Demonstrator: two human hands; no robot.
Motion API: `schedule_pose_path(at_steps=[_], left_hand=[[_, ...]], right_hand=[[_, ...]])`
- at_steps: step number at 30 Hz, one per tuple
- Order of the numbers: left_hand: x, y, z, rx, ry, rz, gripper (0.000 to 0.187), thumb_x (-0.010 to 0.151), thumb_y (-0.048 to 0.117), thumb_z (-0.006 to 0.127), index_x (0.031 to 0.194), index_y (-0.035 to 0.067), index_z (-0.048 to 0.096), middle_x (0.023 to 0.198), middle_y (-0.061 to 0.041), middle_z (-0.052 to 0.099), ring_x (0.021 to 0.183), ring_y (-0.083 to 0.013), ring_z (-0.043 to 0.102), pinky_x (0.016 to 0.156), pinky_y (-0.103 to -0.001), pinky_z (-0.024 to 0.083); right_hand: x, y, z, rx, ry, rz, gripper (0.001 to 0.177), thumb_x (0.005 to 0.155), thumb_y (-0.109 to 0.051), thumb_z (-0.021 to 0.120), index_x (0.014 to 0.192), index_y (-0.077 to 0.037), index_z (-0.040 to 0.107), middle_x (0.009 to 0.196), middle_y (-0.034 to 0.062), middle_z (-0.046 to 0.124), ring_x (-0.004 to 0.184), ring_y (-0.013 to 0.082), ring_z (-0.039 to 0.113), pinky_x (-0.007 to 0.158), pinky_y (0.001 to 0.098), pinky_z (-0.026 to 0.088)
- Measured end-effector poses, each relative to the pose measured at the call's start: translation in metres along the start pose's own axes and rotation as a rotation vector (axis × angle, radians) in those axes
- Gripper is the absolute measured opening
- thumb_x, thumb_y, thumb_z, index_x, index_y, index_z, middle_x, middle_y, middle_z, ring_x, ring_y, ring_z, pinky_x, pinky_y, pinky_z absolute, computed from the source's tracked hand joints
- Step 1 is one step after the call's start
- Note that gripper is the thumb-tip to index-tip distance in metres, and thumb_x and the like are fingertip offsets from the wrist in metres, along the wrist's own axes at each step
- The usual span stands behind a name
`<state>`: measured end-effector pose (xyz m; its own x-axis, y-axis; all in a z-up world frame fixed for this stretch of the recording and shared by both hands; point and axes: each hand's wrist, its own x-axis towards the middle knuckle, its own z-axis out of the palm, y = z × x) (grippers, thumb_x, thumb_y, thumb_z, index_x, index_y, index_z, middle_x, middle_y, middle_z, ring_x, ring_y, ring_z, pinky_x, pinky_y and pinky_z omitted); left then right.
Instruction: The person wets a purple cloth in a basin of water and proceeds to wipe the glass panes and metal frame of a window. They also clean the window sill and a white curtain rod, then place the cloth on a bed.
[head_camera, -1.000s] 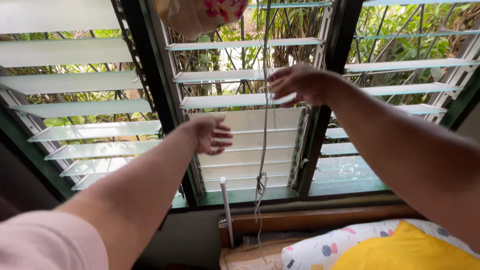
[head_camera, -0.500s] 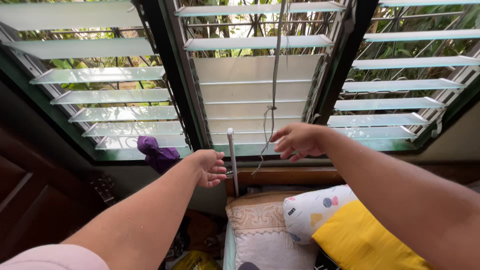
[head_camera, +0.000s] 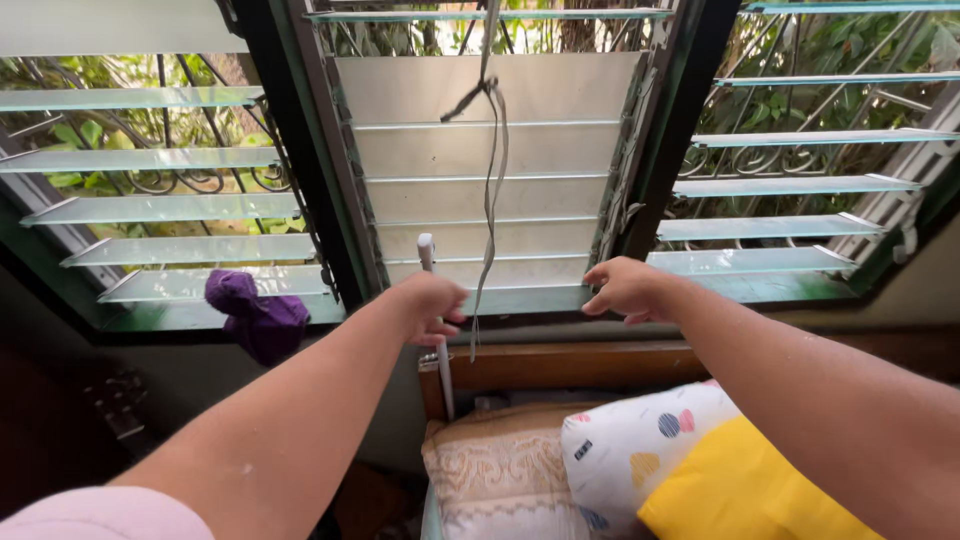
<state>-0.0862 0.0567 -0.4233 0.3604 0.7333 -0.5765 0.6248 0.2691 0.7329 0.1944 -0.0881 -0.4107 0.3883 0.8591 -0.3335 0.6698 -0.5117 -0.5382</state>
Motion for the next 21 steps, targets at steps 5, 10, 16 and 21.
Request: schedule_pose_path(at_steps=[5,10,16,21], left_hand=[[0.034,0.035,0.033,0.032,-0.288,0.253,0.031,0.095,0.035,0.068,0.113,0.011,0.063,0.102,-0.006,0.065,0.086,-0.0228,0.066,0.075,-0.038,0.054],[0.068,0.050,0.060,0.140,-0.263,0.310,0.035,0.094,0.037,0.068,0.113,0.009,0.063,0.104,-0.006,0.065,0.084,-0.0220,0.066,0.076,-0.040,0.053],[0.119,0.060,0.072,0.091,-0.133,0.373,0.034,0.090,0.034,0.071,0.112,0.008,0.066,0.098,-0.007,0.067,0.077,-0.0194,0.066,0.072,-0.039,0.052],[0.163,0.065,0.079,-0.071,0.004,0.454,0.032,0.088,0.028,0.075,0.103,0.001,0.069,0.090,-0.009,0.069,0.075,-0.0177,0.067,0.059,-0.033,0.051]], right_hand=[[0.056,0.026,-0.014,-0.244,0.694,-0.229,0.086,0.077,-0.023,0.082,0.152,-0.009,0.042,0.149,0.0212,0.039,0.138,0.0399,0.041,0.113,0.0428,0.038],[0.097,0.045,-0.023,-0.240,1.025,-0.393,0.065,0.077,-0.017,0.078,0.135,0.000,0.056,0.137,0.0192,0.049,0.128,0.0409,0.047,0.105,0.0471,0.042],[0.132,0.071,0.011,-0.182,1.320,-0.523,0.017,0.086,-0.010,0.076,0.098,0.001,0.070,0.111,0.0186,0.057,0.105,0.0375,0.060,0.092,0.0468,0.051],[0.129,0.080,0.036,-0.114,1.432,-0.513,0.010,0.089,-0.001,0.076,0.089,0.002,0.067,0.107,0.0183,0.056,0.092,0.0351,0.062,0.077,0.0413,0.056]])
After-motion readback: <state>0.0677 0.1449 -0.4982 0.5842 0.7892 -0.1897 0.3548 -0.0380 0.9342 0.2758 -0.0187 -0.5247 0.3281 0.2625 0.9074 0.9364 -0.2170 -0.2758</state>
